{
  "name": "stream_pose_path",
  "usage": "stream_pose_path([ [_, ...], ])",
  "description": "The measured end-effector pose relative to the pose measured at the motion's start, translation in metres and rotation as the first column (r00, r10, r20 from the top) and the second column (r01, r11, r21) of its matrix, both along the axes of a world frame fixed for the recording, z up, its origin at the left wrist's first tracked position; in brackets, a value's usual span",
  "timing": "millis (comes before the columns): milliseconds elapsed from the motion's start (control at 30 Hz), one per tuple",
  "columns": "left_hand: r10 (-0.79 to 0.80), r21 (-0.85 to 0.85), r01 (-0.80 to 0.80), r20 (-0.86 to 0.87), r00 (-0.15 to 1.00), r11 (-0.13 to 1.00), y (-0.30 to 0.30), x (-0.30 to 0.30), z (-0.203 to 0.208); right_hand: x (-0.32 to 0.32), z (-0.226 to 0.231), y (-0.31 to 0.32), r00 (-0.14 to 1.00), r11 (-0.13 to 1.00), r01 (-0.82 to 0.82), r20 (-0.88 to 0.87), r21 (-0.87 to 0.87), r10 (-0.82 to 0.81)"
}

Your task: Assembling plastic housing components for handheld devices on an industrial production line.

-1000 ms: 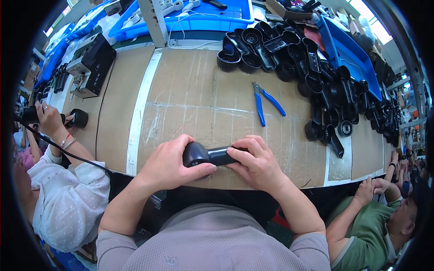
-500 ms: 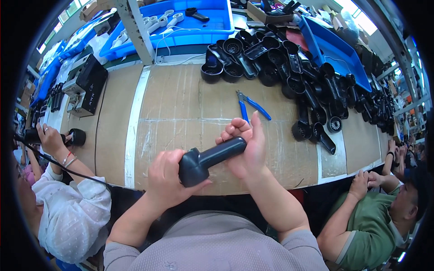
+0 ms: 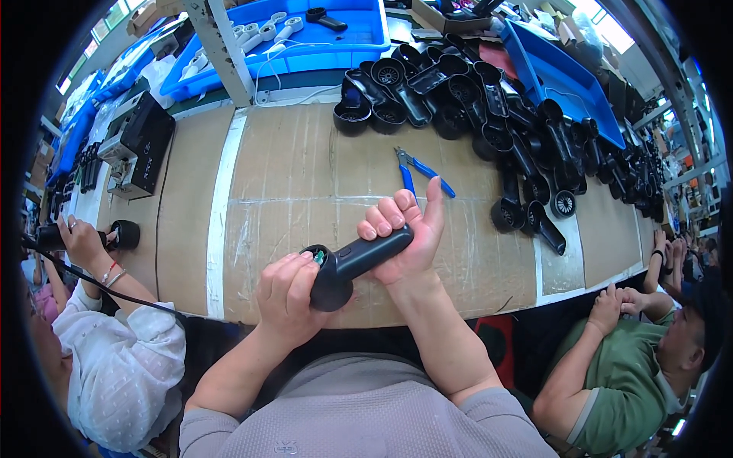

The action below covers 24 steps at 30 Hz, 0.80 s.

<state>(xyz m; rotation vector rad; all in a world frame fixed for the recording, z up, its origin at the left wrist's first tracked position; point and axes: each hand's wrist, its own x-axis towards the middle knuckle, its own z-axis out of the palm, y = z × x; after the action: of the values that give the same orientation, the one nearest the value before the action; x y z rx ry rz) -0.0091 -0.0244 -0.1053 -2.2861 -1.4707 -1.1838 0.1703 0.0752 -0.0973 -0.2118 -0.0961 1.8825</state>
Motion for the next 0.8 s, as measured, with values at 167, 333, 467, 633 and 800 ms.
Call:
stream_pose_path([
  [167, -0.008, -0.034, 0.008, 0.017, 1.0, 0.999, 0.004, 0.002, -0.001, -0.004, 0.005, 0.005, 0.991, 0.987, 0.091, 0.104, -0.13, -0.078],
  [333, 0.037, 0.006, -0.037, -0.02, 0.999, 0.999, 0.006, 0.002, -0.004, -0.016, 0.025, 0.004, 0.964, 0.884, 0.229, 0.218, -0.407, -0.15],
  [467, 0.081, 0.12, -0.071, -0.079, 0.994, 0.99, 0.01, 0.002, -0.005, -0.017, 0.03, 0.004, 0.981, 0.868, 0.18, 0.152, -0.463, -0.122],
  [633, 0.13, 0.28, -0.084, -0.152, 0.98, 0.956, 0.012, 0.004, -0.006, -0.005, 0.005, 0.002, 0.994, 0.997, 0.071, -0.083, 0.017, -0.069],
  [800, 0.057, 0.149, -0.046, -0.073, 0.996, 0.988, 0.02, 0.006, -0.003, -0.003, 0.003, 0.009, 0.993, 0.99, 0.121, 0.021, -0.069, -0.119],
])
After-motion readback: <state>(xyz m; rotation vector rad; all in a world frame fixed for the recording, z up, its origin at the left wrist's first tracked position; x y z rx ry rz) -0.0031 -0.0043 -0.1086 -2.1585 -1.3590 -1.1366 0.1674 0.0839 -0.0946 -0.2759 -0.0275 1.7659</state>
